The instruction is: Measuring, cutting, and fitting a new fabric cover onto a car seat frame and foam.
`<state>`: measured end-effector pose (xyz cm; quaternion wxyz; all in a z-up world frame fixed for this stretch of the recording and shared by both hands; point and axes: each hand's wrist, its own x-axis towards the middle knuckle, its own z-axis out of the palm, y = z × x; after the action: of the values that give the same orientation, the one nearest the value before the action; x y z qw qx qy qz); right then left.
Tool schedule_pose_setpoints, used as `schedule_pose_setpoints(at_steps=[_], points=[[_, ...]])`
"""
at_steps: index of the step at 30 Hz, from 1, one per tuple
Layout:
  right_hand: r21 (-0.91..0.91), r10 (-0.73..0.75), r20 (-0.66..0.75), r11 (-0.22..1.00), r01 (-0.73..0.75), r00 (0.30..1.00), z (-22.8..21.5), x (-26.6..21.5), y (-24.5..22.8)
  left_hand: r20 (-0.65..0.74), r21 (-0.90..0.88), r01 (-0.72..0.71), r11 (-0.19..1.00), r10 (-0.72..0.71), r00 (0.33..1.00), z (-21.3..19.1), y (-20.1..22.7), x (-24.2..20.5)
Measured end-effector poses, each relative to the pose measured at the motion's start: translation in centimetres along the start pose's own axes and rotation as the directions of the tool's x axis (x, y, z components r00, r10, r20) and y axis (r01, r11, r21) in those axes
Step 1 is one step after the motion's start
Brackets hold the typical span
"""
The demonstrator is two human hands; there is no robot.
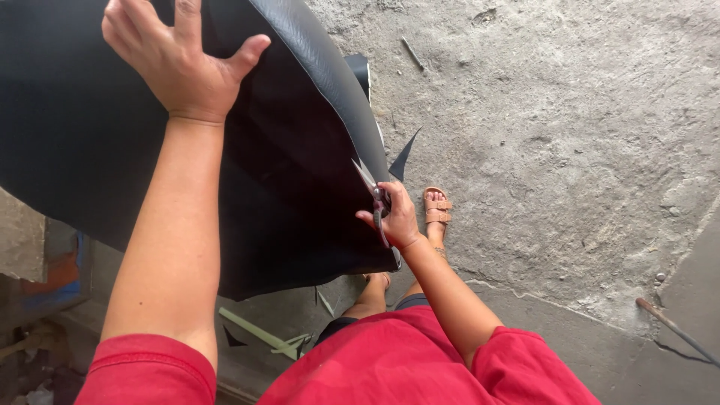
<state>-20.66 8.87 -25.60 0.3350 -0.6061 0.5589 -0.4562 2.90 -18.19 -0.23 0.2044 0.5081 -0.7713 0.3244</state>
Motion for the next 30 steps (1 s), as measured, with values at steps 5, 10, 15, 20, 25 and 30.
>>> schedule_pose_setpoints(at_steps=[5,10,15,20,25,30], points=[[0.069,0.068,0.019,0.995,-0.069,0.998,0.0,-0.2,0.2,-0.003,-0.004,0.021,1.000,-0.021,1.000,0.4,0.0,-0.3],[0.077,0.059,0.031,0.995,-0.061,0.998,-0.3,-0.5,0.2,-0.018,-0.011,0.005,1.000,-0.006,1.000,-0.3,0.4,0.1],[0.074,0.074,0.050,0.994,-0.078,0.996,-0.6,0.7,-1.1,-0.037,-0.033,-0.009,0.999,0.008,0.999,-0.9,0.7,0.1],[0.069,0.003,0.035,0.998,-0.005,0.999,-1.1,2.0,-1.9,-0.031,-0.025,-0.009,1.000,0.008,0.999,-1.6,1.0,0.3],[0.103,0.085,0.043,0.991,-0.089,0.995,-0.9,0.7,-1.1,-0.021,-0.022,-0.003,1.000,0.002,1.000,-1.6,1.0,0.0],[0.042,0.076,0.072,0.996,-0.080,0.994,-1.4,1.9,-2.4,-0.048,-0.028,-0.013,1.000,0.012,0.999,-1.8,1.2,0.1]])
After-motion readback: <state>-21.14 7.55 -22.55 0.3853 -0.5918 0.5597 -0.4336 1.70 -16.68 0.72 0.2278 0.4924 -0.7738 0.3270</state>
